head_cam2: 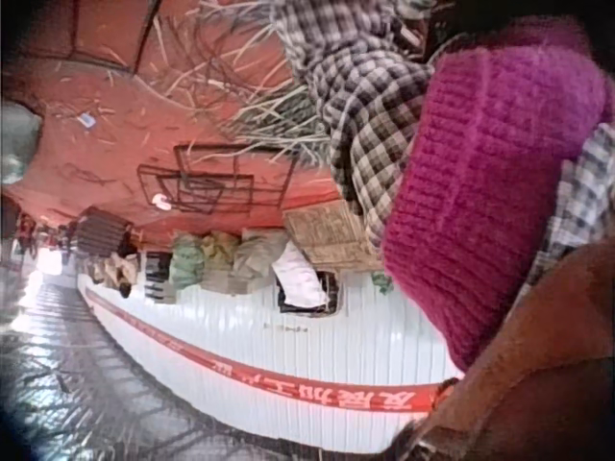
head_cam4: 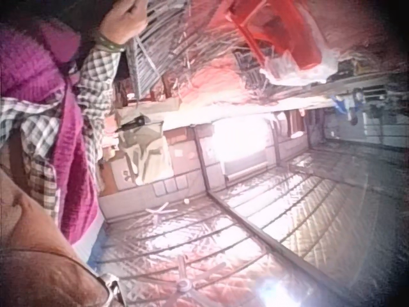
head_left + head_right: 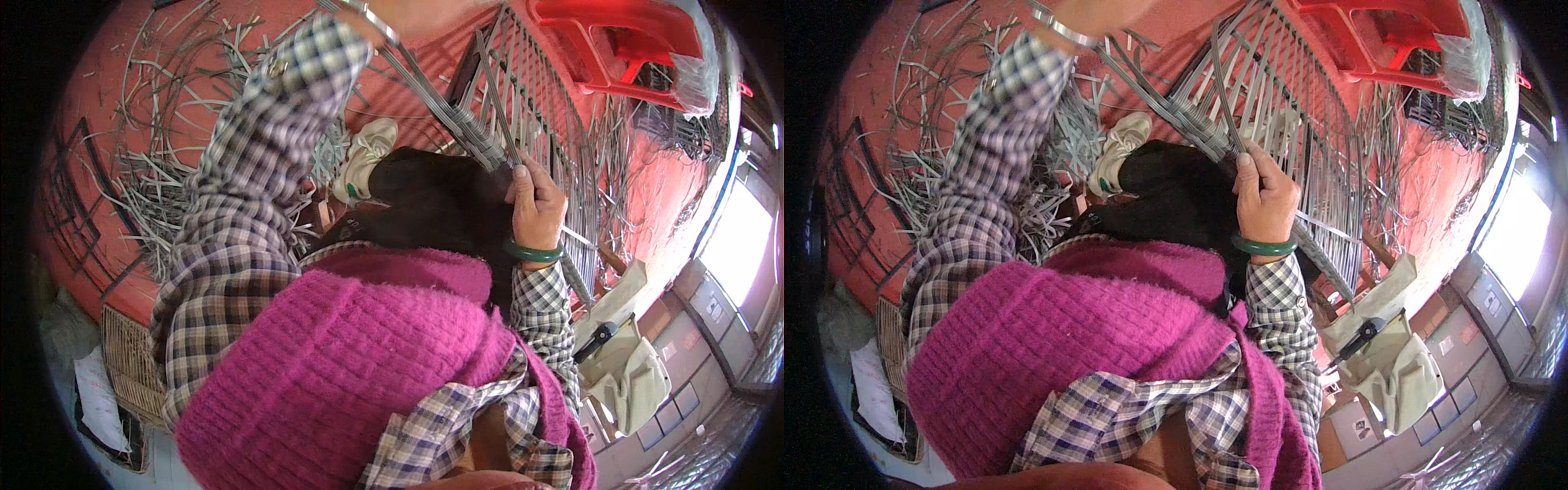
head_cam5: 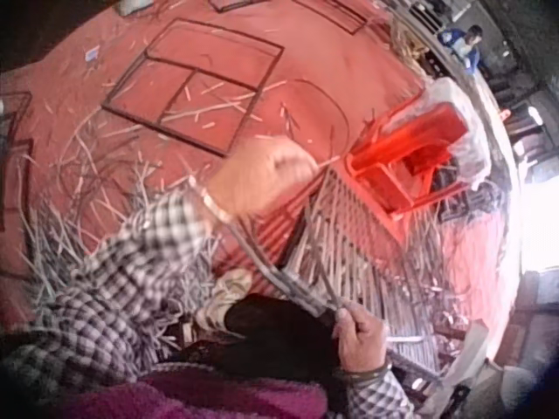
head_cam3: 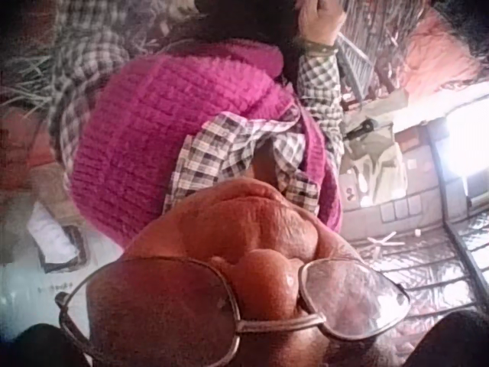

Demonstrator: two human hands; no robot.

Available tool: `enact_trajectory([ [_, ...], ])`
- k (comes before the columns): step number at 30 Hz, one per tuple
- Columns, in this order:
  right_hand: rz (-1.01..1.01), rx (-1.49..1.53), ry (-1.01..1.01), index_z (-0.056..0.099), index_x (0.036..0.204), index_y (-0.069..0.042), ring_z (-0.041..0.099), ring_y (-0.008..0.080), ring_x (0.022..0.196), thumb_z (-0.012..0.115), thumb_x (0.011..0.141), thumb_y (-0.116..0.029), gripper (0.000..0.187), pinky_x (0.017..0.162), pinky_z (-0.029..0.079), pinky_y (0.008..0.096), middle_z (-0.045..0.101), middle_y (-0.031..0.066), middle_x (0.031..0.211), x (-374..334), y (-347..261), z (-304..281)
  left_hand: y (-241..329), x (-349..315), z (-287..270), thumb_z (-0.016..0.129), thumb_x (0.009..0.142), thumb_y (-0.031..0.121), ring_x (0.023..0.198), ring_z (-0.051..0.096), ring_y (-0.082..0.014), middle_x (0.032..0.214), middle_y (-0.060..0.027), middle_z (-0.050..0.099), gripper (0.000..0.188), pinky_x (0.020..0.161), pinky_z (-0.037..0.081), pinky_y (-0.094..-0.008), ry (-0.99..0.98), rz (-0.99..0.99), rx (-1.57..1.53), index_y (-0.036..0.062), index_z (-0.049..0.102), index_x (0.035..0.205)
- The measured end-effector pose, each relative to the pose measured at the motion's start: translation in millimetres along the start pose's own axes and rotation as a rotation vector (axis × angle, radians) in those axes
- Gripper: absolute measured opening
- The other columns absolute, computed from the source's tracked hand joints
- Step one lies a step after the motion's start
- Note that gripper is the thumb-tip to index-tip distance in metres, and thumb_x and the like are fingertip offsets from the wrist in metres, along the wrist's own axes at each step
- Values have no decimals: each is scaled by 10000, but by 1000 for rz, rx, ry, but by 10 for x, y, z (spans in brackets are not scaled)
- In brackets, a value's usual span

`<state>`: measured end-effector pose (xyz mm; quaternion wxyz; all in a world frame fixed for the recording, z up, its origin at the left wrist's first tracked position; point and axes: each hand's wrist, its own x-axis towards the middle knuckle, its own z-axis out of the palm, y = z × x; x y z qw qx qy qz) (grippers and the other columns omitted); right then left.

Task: The person weaves thin strips of material through the vertical ribs of a curved metal basket frame. They repeatedly pick up strips, thread them through the ribs, and tuck the ends to secure them. The basket frame is held and rotated as needed to access different sections.

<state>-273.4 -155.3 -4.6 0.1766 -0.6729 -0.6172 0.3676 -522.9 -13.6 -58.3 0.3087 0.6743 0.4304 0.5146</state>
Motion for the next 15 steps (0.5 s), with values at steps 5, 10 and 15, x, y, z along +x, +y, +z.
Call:
enact_trajectory([
  [5,-120,0,65,657,1013,-25,558,121,525,566,888,-143,195,521,439,277,570,94,601,22,-50,37,450,-442,315,586,887,215,739,609,-172,1017,-95,606,226,692,490,-294,-590,-302,-415,60,641,1043],
  [10,-357,-180,92,672,956,-74,609,252,650,610,834,-148,155,611,469,338,630,115,741,225,-144,-58,423,-517,367,623,852,183,751,607,-143,823,-65,643,181,664,474,-287,-581,-135,-231,10,668,881],
  [15,-558,-478,338,652,941,-72,567,256,671,614,818,-144,148,616,451,342,621,103,792,285,-163,-362,443,-600,336,632,867,217,690,562,-76,726,-7,625,223,641,456,-244,-469,-425,-213,-2,658,895],
])
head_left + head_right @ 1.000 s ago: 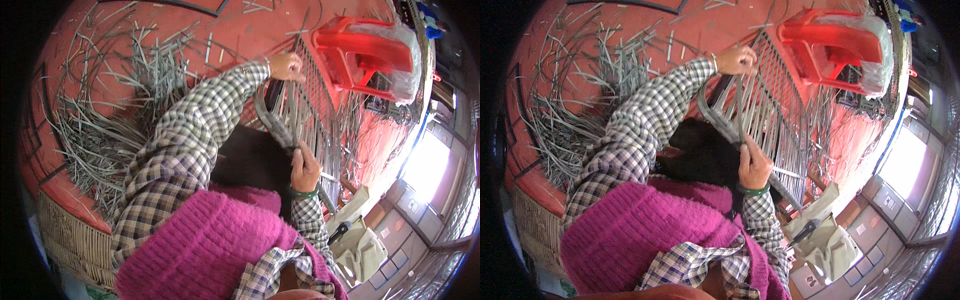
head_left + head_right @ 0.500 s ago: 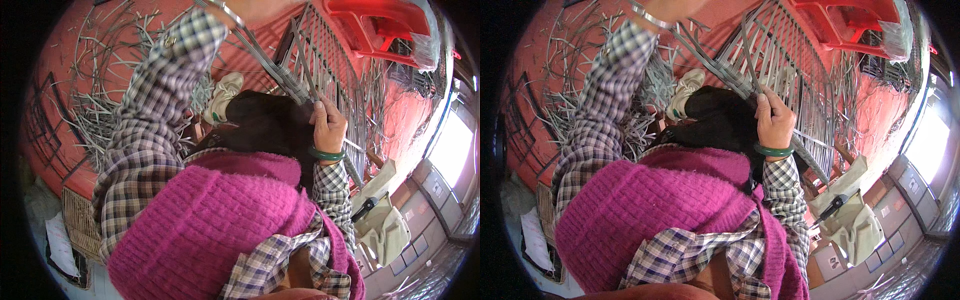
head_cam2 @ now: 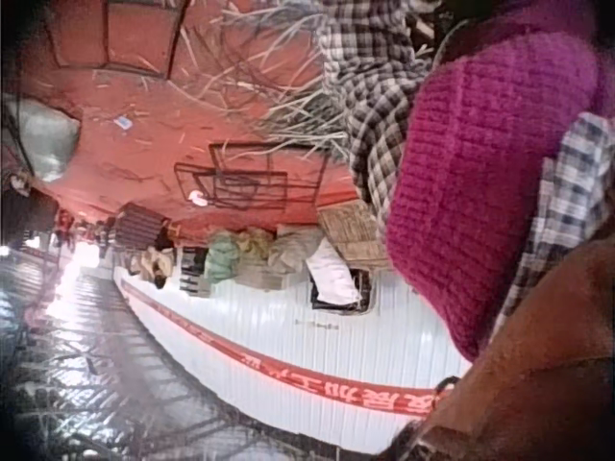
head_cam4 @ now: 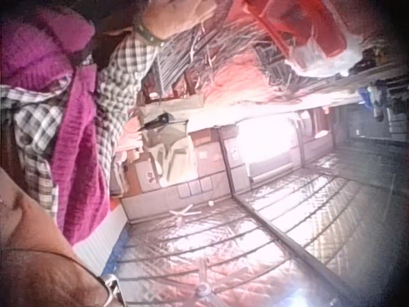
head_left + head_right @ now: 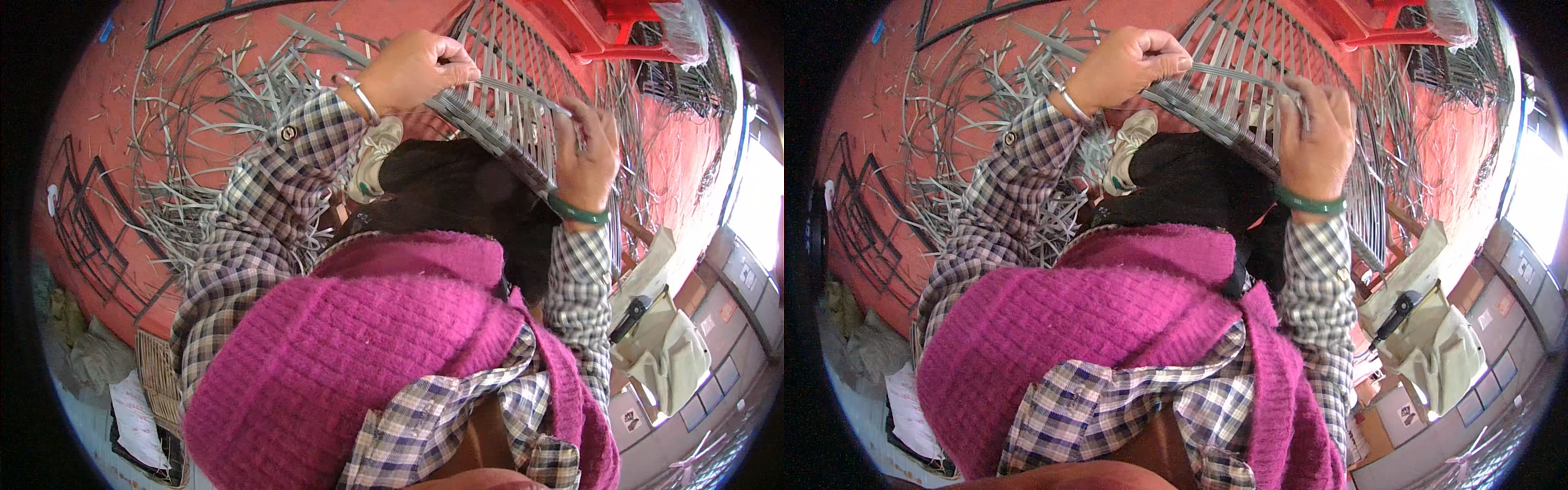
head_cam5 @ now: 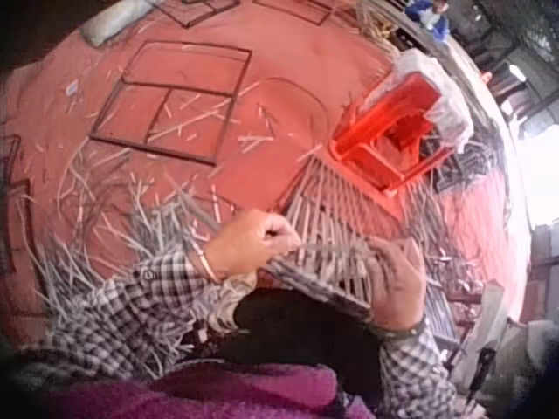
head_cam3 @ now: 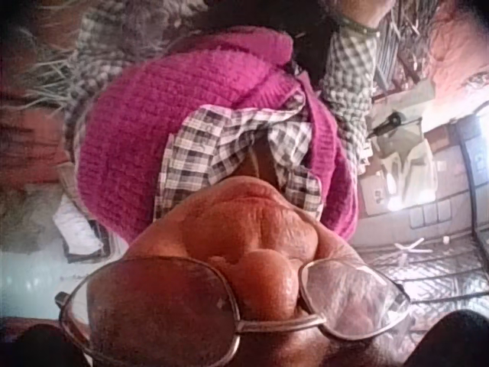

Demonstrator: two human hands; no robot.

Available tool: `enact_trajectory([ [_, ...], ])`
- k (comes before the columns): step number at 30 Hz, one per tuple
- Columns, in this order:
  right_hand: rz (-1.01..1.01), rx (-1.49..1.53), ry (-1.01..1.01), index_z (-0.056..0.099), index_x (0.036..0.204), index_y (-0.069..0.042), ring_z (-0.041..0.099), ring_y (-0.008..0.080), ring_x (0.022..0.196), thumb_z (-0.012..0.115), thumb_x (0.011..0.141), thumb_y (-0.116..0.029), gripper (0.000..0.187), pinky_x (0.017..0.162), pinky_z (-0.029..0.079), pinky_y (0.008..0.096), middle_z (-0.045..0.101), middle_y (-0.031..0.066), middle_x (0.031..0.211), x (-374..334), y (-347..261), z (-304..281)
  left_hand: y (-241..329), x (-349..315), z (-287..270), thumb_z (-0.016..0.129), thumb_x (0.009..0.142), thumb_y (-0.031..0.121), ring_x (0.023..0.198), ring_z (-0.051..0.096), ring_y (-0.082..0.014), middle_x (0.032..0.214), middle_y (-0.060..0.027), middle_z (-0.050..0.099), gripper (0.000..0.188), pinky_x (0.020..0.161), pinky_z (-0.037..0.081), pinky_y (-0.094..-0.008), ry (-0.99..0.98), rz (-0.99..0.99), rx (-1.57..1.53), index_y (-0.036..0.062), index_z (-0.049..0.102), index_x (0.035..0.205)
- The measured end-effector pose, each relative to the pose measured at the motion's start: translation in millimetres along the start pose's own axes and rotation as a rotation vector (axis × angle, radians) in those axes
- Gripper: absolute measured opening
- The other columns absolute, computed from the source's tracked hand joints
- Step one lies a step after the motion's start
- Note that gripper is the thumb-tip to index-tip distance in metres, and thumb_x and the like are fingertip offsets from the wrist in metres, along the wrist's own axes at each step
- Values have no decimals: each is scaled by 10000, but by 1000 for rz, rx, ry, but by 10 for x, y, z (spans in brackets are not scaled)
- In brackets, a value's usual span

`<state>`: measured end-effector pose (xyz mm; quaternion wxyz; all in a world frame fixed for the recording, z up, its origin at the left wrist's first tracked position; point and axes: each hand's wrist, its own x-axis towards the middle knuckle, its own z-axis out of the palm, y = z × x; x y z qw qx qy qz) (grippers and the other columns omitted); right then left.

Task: The person weaves thin strips of material through the vertical ribs of a curved metal basket frame. They repeatedly pick up strips, thread them through the ribs, and tuck the ends to secure them. The basket frame is held and rotated as needed to access different sections.

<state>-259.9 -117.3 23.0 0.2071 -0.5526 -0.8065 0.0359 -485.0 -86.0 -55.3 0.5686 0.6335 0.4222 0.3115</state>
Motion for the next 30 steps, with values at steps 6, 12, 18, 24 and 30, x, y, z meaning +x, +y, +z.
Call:
enact_trajectory([
  [6,841,1616,-472,639,894,-2,499,82,570,491,935,-266,305,523,426,237,583,38,718,90,122,339,119,-56,80,644,854,210,627,522,-74,694,0,588,211,551,416,-256,136,-32,-98,2,651,882],
  [12,538,514,-748,643,1018,-56,590,154,743,633,819,-384,384,655,472,293,621,74,811,651,141,1129,203,-232,183,588,831,236,678,576,-326,730,-148,581,215,596,434,-411,324,45,495,26,623,802],
  [18,504,332,-595,676,909,-72,635,275,862,654,786,-388,340,772,481,390,664,138,889,613,36,1300,166,-171,217,563,835,252,698,593,-352,735,-160,600,242,613,456,-428,290,-7,680,26,639,791],
  [24,558,230,-737,692,949,-69,635,303,936,612,801,-301,286,817,494,402,657,180,956,535,84,1223,153,-161,185,590,814,269,694,656,-251,758,-132,664,238,614,481,-348,297,-209,380,60,679,885],
  [30,366,31,-1032,674,1017,-47,633,323,946,575,816,-251,303,788,513,418,651,170,1028,625,116,1461,220,-173,163,573,816,297,672,645,-253,721,-109,657,262,598,468,-347,217,-138,673,64,680,871],
])
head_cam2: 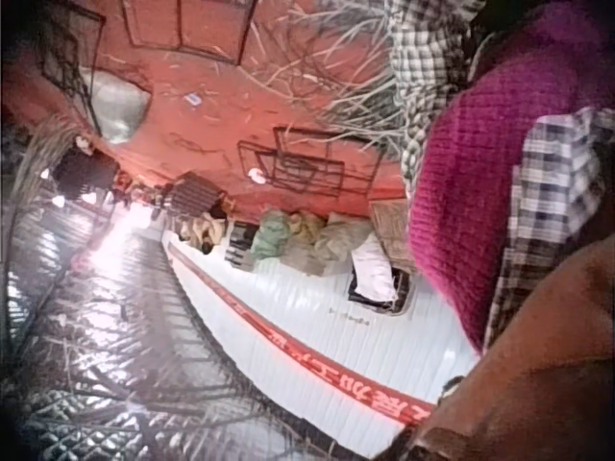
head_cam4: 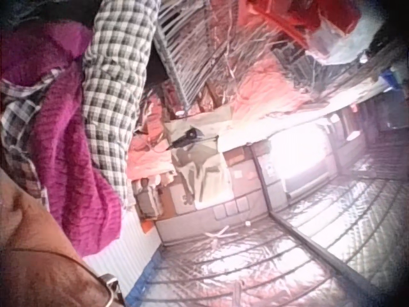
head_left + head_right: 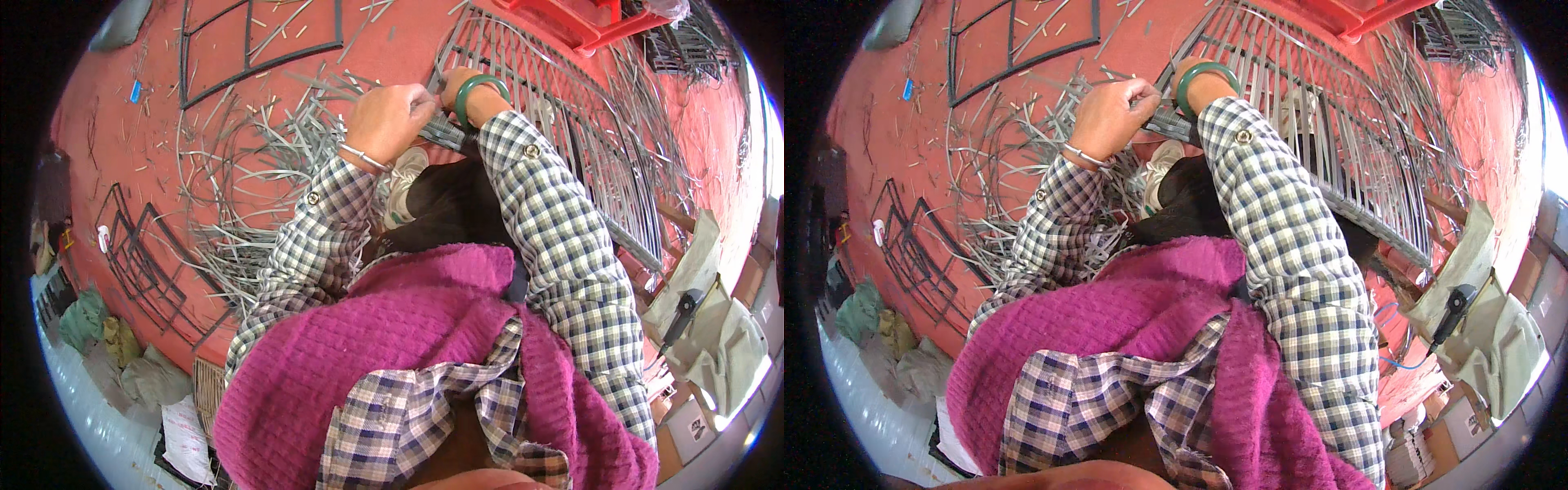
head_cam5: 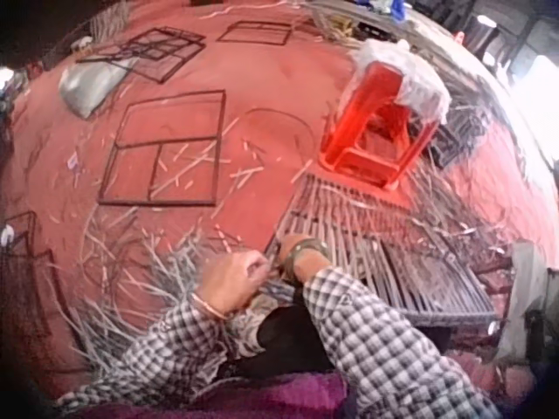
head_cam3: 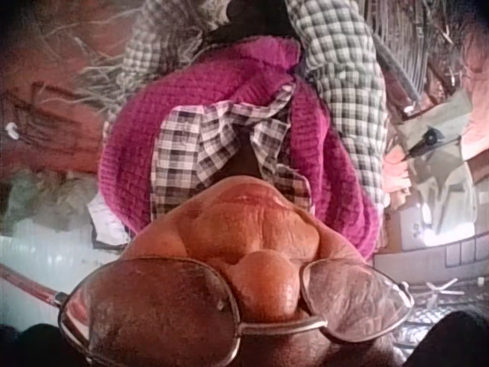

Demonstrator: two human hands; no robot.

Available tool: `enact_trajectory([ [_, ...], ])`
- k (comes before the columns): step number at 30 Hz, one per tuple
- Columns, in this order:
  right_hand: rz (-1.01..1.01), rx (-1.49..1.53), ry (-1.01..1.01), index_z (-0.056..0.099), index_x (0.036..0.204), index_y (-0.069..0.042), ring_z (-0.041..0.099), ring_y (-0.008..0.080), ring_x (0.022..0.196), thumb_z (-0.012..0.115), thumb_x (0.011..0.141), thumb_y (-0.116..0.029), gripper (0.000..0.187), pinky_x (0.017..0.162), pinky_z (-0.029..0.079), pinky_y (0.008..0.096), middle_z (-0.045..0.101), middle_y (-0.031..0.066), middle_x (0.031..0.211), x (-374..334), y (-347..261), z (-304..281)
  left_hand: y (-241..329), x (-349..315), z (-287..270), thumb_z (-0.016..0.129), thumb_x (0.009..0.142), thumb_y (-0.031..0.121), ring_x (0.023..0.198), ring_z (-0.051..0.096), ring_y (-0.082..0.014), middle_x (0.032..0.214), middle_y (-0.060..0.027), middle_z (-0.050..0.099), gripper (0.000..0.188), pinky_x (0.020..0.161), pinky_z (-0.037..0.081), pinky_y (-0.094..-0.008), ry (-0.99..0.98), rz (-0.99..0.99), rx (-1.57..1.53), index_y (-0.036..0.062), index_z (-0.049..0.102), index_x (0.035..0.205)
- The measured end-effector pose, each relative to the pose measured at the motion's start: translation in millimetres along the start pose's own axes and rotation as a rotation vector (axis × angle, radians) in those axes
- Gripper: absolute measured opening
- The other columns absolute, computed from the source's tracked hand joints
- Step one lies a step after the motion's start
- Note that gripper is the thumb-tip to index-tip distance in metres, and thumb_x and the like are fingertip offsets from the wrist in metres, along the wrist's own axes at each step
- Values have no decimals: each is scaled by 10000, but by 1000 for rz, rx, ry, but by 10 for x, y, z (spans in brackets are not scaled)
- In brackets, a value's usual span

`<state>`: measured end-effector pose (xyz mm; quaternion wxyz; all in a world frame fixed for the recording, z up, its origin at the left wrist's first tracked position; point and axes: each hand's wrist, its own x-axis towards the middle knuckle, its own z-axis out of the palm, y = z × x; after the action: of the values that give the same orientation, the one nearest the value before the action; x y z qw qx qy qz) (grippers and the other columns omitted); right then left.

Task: The person weaves thin strips of material through the vertical ribs of a curved metal basket frame. They repeatedly pick up strips, thread them through the ribs, and tuck the ends to secure them. The basket frame is held and rotated as needed to access different sections.

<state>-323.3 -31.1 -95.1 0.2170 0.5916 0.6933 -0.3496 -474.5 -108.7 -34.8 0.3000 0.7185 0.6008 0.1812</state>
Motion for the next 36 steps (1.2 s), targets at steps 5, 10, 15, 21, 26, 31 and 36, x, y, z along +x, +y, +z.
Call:
enact_trajectory([
  [5,56,566,231,570,1164,-35,589,311,1049,600,780,-260,445,841,493,377,600,225,1110,-144,189,7,-22,71,-51,570,820,310,668,641,-240,713,-105,653,280,598,465,-344,-98,8,-43,56,680,863],
  [10,-193,1560,336,370,1329,8,469,83,581,547,882,-112,495,486,388,224,592,63,780,-849,303,-60,-86,3,12,598,829,263,631,619,-185,715,-87,656,245,586,460,-308,-52,22,-213,32,670,866],
  [15,-402,1656,269,329,1320,81,498,106,601,449,918,-121,466,568,420,218,577,77,740,-1445,262,160,-148,12,18,629,838,239,586,539,-100,652,-12,584,216,558,430,-261,-135,-32,-336,23,615,848],
  [21,-374,1671,307,310,1342,65,387,80,563,436,942,-140,467,525,326,210,450,8,652,-1721,277,721,-110,96,-50,628,853,228,628,519,-70,660,8,552,189,559,411,-247,-413,68,-412,48,586,812],
  [26,-365,1275,362,249,1375,37,391,58,566,440,954,-212,524,520,337,191,450,-4,651,-1662,397,799,-34,-176,-51,633,824,199,637,547,-127,656,-32,570,174,596,423,-288,-277,154,-202,46,563,780],
  [31,-446,1286,335,366,1279,25,397,64,566,441,959,-225,413,512,341,187,456,-1,668,-1599,444,819,-28,-197,-126,644,806,202,663,585,-198,691,-52,605,179,612,438,-322,-223,59,-88,41,578,763],
  [36,-468,1324,356,448,1136,9,458,87,582,408,950,-86,212,553,400,215,498,28,692,-1554,368,770,-102,-188,-327,676,761,239,856,593,-261,1060,-58,595,253,714,457,-389,205,135,346,96,619,961],
])
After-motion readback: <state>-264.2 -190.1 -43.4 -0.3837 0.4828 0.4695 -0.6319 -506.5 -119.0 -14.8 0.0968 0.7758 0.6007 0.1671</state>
